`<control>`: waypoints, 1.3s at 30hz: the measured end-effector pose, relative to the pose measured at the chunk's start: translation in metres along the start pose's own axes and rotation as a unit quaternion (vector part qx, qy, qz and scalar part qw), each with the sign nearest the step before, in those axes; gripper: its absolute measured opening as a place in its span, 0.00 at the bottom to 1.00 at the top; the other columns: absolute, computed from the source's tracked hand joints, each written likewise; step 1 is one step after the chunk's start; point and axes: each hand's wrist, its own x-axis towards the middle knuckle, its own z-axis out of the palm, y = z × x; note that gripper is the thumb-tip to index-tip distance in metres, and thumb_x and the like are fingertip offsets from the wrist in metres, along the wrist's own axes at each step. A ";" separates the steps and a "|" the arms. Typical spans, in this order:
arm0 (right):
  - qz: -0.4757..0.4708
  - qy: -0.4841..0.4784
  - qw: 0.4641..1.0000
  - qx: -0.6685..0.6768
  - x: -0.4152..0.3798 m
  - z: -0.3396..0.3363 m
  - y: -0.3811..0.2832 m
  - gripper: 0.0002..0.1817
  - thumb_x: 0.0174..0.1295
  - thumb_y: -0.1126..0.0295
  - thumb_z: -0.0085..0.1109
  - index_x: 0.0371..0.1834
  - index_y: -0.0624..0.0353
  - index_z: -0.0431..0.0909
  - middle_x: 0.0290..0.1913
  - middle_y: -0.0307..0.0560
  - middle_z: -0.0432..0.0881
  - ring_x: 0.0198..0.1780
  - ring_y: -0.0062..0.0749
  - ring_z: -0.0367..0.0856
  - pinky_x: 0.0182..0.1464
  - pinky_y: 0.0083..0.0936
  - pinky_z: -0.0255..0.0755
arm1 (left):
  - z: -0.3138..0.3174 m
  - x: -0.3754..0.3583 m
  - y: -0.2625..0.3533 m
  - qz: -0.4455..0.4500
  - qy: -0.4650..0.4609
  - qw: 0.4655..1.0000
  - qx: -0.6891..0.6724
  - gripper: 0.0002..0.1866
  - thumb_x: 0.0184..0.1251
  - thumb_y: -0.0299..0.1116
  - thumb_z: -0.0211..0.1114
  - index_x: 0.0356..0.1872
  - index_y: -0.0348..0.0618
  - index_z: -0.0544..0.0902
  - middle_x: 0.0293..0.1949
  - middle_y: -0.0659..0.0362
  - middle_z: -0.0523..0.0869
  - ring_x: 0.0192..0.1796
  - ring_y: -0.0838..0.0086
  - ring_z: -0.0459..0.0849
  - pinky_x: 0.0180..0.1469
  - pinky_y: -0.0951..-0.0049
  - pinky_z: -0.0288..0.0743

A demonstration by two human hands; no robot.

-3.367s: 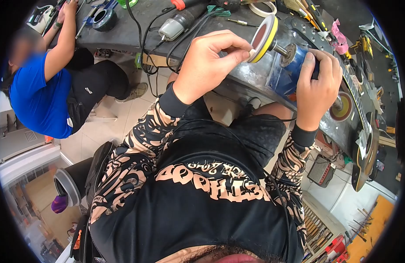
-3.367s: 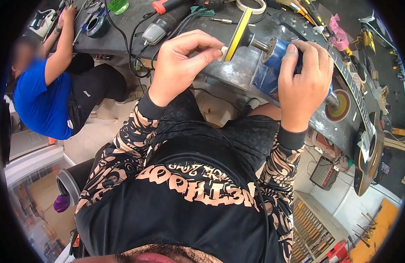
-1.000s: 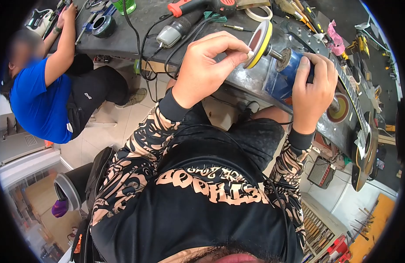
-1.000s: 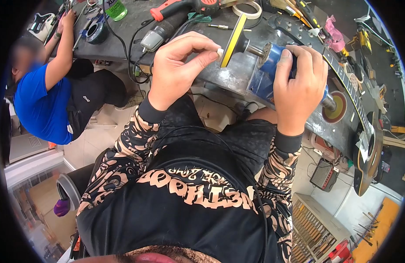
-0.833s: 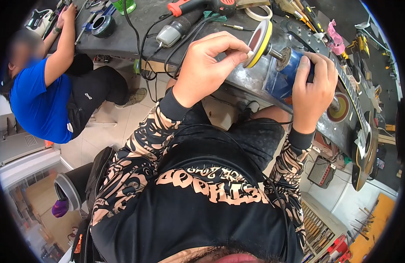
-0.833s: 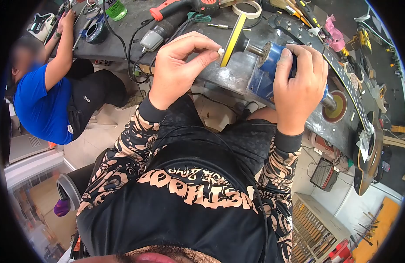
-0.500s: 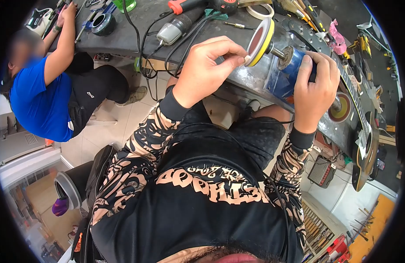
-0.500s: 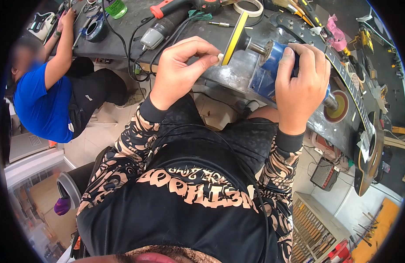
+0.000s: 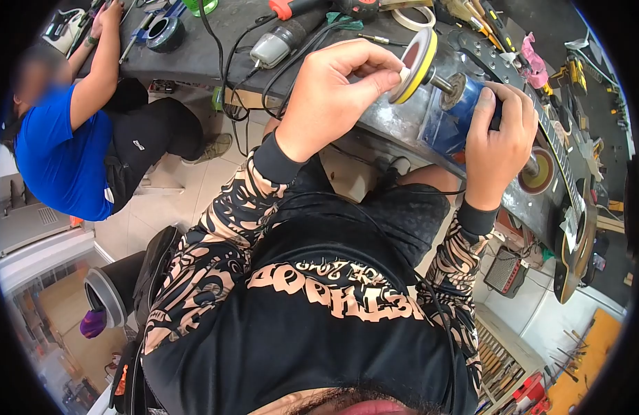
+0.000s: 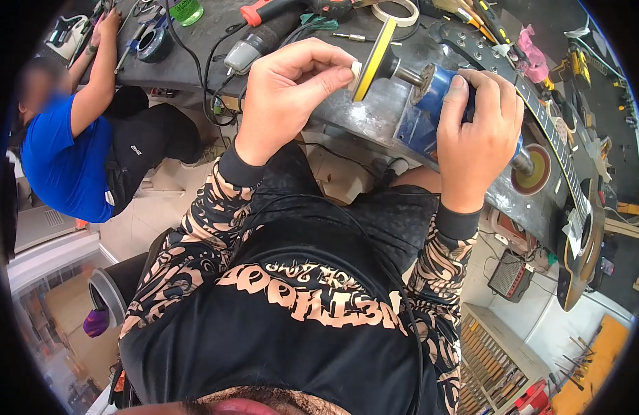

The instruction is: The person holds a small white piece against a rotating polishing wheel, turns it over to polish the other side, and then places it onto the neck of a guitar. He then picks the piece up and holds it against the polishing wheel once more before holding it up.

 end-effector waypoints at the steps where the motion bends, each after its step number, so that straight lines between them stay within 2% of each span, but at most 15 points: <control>1: 0.000 0.001 1.000 0.000 0.000 0.000 0.000 0.04 0.76 0.69 0.73 0.49 0.53 0.93 0.52 0.45 0.93 0.54 0.48 0.87 0.62 0.44 0.80 | 0.000 0.001 0.001 -0.010 0.003 1.000 -0.007 0.07 0.81 0.19 0.78 0.54 0.33 0.96 0.47 0.59 0.99 0.48 0.79 0.95 0.55 0.77 0.88; 12: 0.000 -0.002 1.000 0.002 0.000 -0.001 0.001 0.04 0.77 0.69 0.73 0.49 0.54 0.93 0.52 0.45 0.93 0.55 0.48 0.88 0.62 0.44 0.80 | -0.002 0.002 0.004 -0.024 -0.007 1.000 0.014 0.07 0.81 0.21 0.79 0.54 0.33 0.96 0.45 0.58 0.99 0.47 0.80 0.96 0.54 0.77 0.88; 39: -0.004 0.005 1.000 0.003 0.001 0.000 0.000 0.03 0.77 0.70 0.73 0.48 0.54 0.92 0.50 0.45 0.92 0.53 0.49 0.87 0.59 0.44 0.80 | 0.002 0.006 0.003 -0.060 0.006 0.996 -0.072 0.08 0.82 0.21 0.78 0.56 0.32 0.95 0.47 0.56 0.99 0.50 0.77 0.97 0.57 0.75 0.92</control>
